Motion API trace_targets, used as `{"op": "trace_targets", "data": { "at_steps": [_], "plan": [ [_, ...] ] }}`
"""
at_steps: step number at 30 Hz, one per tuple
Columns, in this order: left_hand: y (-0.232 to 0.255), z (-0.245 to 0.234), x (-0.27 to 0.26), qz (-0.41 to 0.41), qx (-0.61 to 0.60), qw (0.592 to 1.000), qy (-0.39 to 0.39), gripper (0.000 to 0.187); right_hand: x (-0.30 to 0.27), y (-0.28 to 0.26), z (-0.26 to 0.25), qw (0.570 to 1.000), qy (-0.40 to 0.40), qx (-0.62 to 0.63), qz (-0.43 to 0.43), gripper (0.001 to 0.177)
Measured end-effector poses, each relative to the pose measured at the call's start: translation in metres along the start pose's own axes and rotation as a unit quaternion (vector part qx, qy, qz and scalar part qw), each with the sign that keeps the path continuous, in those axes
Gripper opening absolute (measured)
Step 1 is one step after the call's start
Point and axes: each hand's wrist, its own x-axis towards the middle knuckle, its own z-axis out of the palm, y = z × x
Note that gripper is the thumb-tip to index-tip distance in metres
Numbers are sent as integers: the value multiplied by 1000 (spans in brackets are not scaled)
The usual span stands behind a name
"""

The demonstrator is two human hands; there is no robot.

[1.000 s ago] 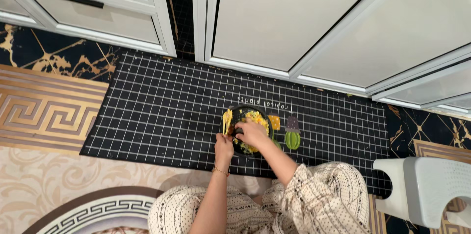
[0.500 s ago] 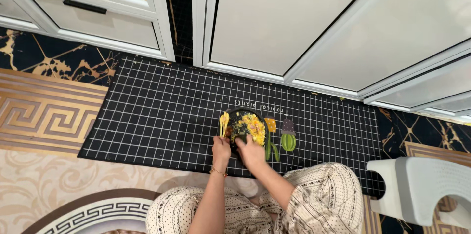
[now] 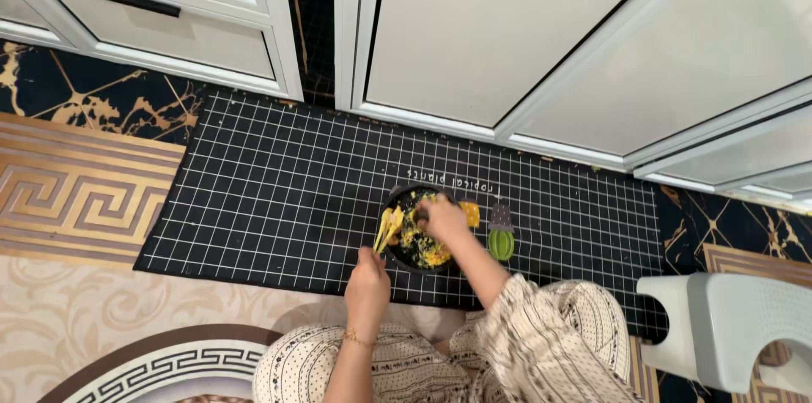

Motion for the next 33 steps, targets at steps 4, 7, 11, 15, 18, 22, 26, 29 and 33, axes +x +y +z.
{"op": "trace_targets", "data": {
  "at_steps": [4,7,11,15,18,22,26,29,33],
  "plan": [
    [14,4,25,-17,57,998,-6,13,-49,-18,41,991,130,22,18,45],
    [14,10,35,-22,69,997,-5,17,-37,-16,31,993,94,44,48,42],
    [0,14,32,-49,73,996,-35,19,-8,12,0,978,-7,193,74,47],
    [1,6,34,-21,61,998,-16,21,-46,-6,17,995,64,67,49,49],
    [0,9,34,-50,75,995,-37,20,-7,12,-5,974,-42,203,96,45],
    [-1,14,49,-40,97,994,-28,21,58,32,-36,969,-41,231,75,45],
    [-13,17,41,-33,97,994,-34,21,42,14,6,994,-23,98,39,40],
    [-5,17,41,-21,71,997,-14,20,-13,-9,46,996,48,54,49,60],
    [0,28,43,-8,72,997,-32,17,-28,-10,49,976,217,16,-13,41]
  ]
}}
